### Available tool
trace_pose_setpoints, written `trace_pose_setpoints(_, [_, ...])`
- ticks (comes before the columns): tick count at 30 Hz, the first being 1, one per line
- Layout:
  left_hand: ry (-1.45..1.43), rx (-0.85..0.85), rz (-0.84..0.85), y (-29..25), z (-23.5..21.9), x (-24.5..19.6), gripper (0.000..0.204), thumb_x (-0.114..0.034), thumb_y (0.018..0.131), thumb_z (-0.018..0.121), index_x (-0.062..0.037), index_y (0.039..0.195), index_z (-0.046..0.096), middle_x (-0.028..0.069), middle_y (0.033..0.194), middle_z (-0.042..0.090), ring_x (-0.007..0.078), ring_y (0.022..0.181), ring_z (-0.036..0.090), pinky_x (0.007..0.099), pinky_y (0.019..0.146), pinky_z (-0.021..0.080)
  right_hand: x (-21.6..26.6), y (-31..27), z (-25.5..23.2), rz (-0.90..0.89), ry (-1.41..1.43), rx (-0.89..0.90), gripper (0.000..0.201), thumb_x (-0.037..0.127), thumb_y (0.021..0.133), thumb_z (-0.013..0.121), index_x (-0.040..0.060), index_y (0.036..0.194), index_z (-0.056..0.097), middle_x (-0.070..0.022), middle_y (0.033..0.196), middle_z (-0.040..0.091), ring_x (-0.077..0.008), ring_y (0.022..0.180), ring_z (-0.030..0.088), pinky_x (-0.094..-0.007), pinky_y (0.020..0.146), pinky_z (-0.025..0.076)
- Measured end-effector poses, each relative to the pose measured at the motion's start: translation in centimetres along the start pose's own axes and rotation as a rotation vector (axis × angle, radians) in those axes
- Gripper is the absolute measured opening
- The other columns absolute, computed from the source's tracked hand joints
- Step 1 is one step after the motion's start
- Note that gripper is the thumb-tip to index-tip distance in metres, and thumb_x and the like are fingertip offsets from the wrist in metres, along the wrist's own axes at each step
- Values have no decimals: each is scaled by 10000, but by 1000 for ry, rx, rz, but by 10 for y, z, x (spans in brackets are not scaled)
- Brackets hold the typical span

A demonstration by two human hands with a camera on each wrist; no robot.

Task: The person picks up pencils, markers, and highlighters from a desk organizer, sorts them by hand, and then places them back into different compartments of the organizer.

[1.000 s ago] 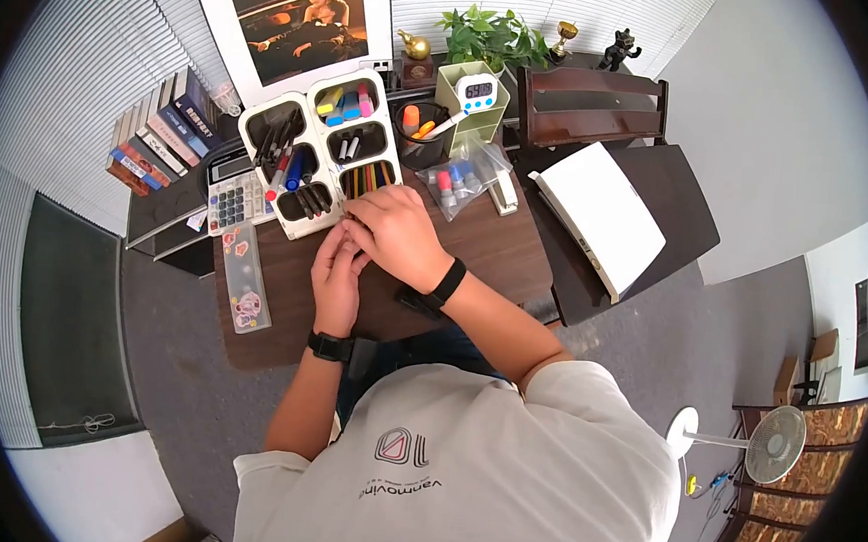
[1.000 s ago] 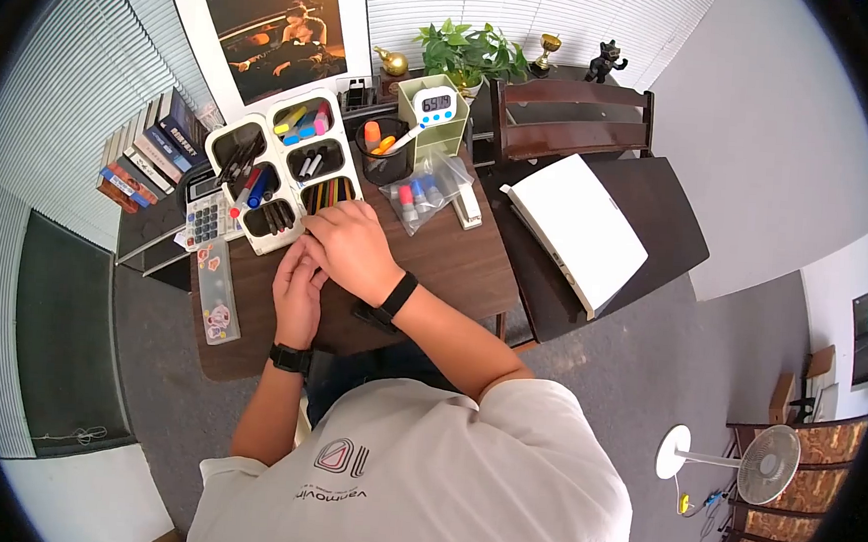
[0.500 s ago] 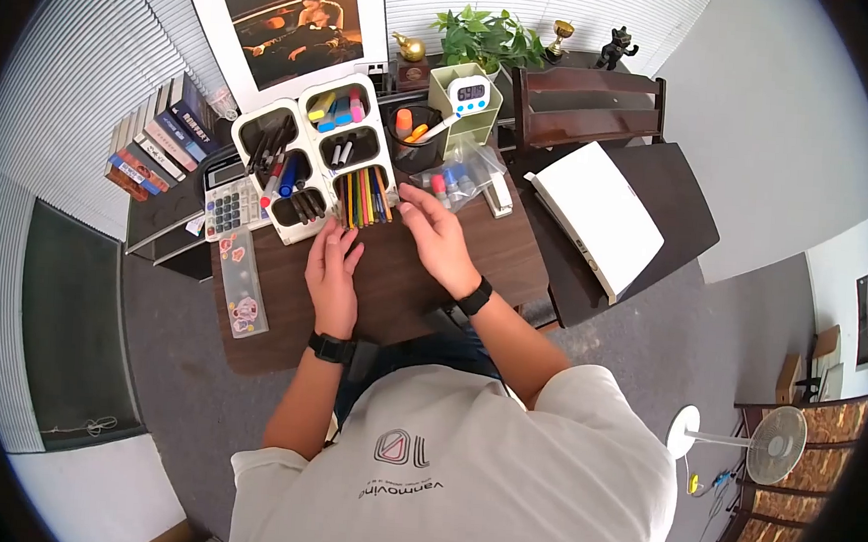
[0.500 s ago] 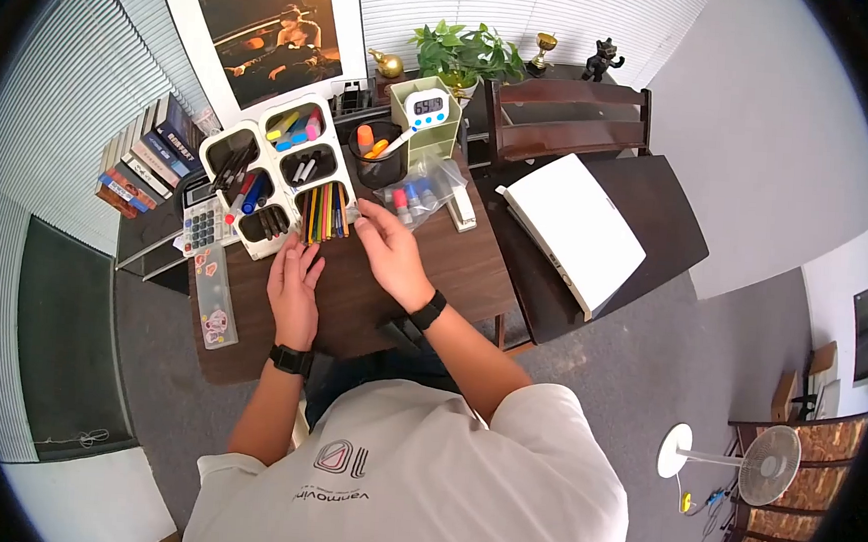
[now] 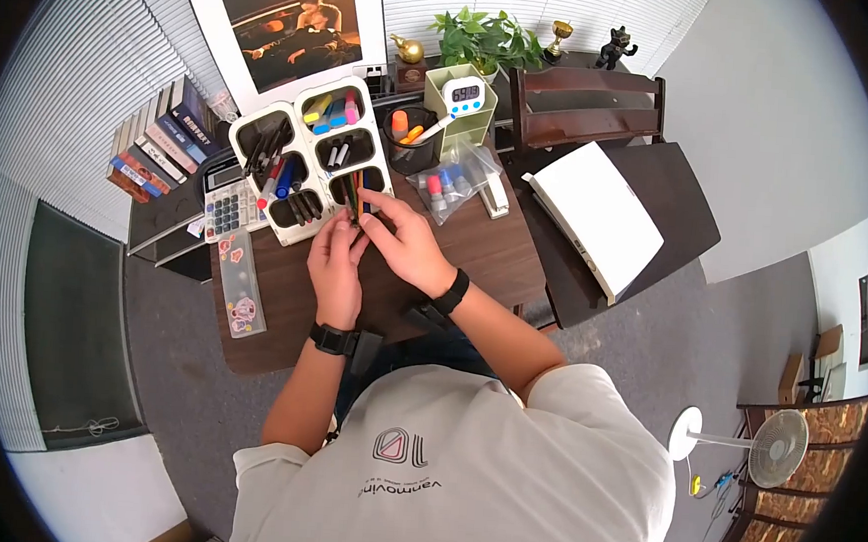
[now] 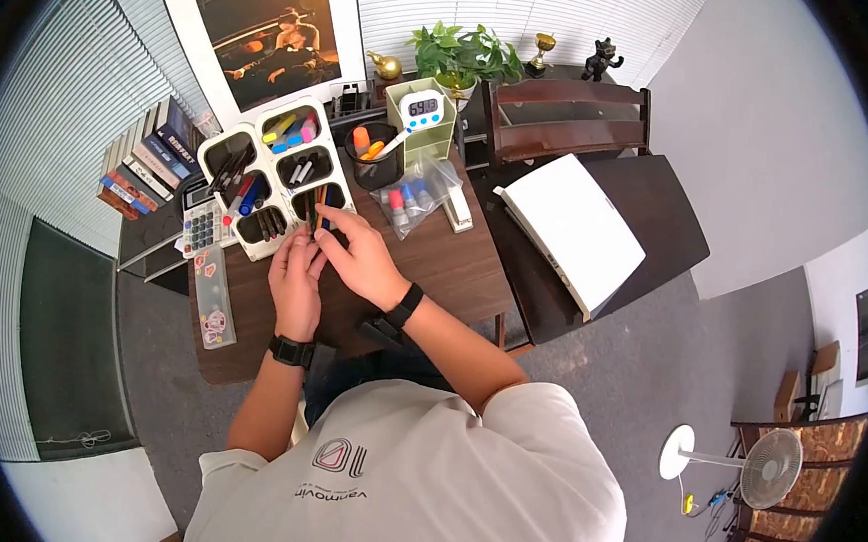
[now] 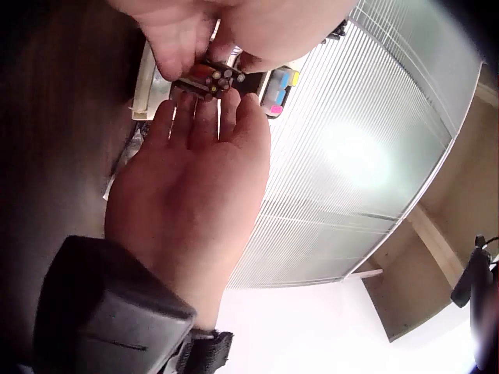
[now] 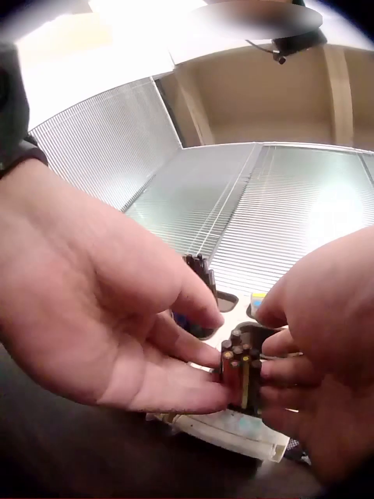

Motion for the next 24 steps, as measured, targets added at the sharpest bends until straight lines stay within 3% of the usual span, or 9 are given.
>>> trace_pose_setpoints(2, [-62, -30, -40, 5, -5, 1, 418, -286, 1083, 536, 34, 1349, 563, 150, 1313, 629, 234, 1216, 624, 389, 1068, 511, -4, 0, 0, -5, 56, -35, 426, 209, 984, 648, 2, 1356, 614, -230, 1291, 652, -342, 1128, 661, -381, 966, 518])
trace_pose_setpoints(4, [-312, 2, -379, 17, -13, 23, 504, -431, 1083, 486, 5, 1315, 585, 153, 1305, 639, 258, 1217, 628, 400, 1079, 498, -10, 0, -1, -7, 110, -67, 432, 212, 979, 654, 2, 1355, 614, -234, 1307, 642, -359, 1122, 659, -386, 968, 518])
trace_pose_setpoints(7, [-391, 136, -621, 28, 1, 27, 560, -501, 1077, 450, -17, 1322, 590, 131, 1285, 658, 249, 1208, 633, 383, 1059, 510, -10, 0, -1, -35, 2, -66, 427, 218, 970, 669, 0, 1335, 624, -235, 1318, 631, -365, 1102, 662, -377, 953, 527])
trace_pose_setpoints(12, [-359, 208, -693, 35, 18, 30, 388, -458, 1084, 499, -95, 1146, 621, 24, 1000, 651, 173, 926, 636, 342, 858, 545, 24, 0, 2, -115, -152, 79, 376, 239, 957, 696, -17, 1230, 654, -196, 1208, 671, -342, 1010, 680, -379, 886, 542])
trace_pose_setpoints(15, [-446, 283, -698, 25, 15, 38, 322, -416, 1093, 500, -117, 1133, 616, 7, 980, 659, 147, 888, 640, 306, 832, 550, 24, -5, -3, -173, -223, 119, 316, 222, 969, 690, -6, 1187, 672, -157, 1060, 703, -312, 925, 687, -372, 843, 542])
trace_pose_setpoints(16, [-472, 275, -764, 17, 9, 40, 284, -394, 1092, 517, -126, 1109, 612, -18, 876, 618, 105, 721, 583, 249, 666, 512, 25, -9, -9, -200, -118, 79, 280, 207, 977, 681, -11, 1153, 682, -155, 1033, 703, -303, 894, 679, -374, 814, 535])
trace_pose_setpoints(19, [-339, 334, -787, -24, -3, 33, 289, -381, 1083, 543, -105, 1163, 577, -35, 771, 522, 77, 564, 449, 222, 485, 350, 18, -27, -24, -222, -5, -10, 218, 186, 999, 663, -17, 1067, 707, -132, 978, 711, -235, 862, 674, -358, 779, 526])
trace_pose_setpoints(21, [-236, 307, -773, -51, -10, 21, 281, -354, 1085, 543, -89, 1176, 554, -25, 763, 509, 74, 559, 430, 226, 483, 325, -16, -39, -28, 194, 5, -13, 230, 217, 998, 682, -6, 1048, 714, -112, 1000, 720, -157, 930, 684, -327, 837, 536])
trace_pose_setpoints(24, [-14, 333, -714, -74, -15, 13, 254, -302, 1088, 539, -71, 1191, 518, -6, 754, 494, 73, 551, 414, 231, 483, 306, -21, -46, -12, 347, 285, 79, 275, 235, 1022, 661, -22, 1116, 688, -73, 1045, 711, -115, 969, 650, -286, 875, 519])
Point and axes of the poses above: each hand's wrist, its own y-axis towards the middle knuckle, its own z-axis out of the palm, x = y × z, the point moved 7 cm from there along y, towards the middle knuckle
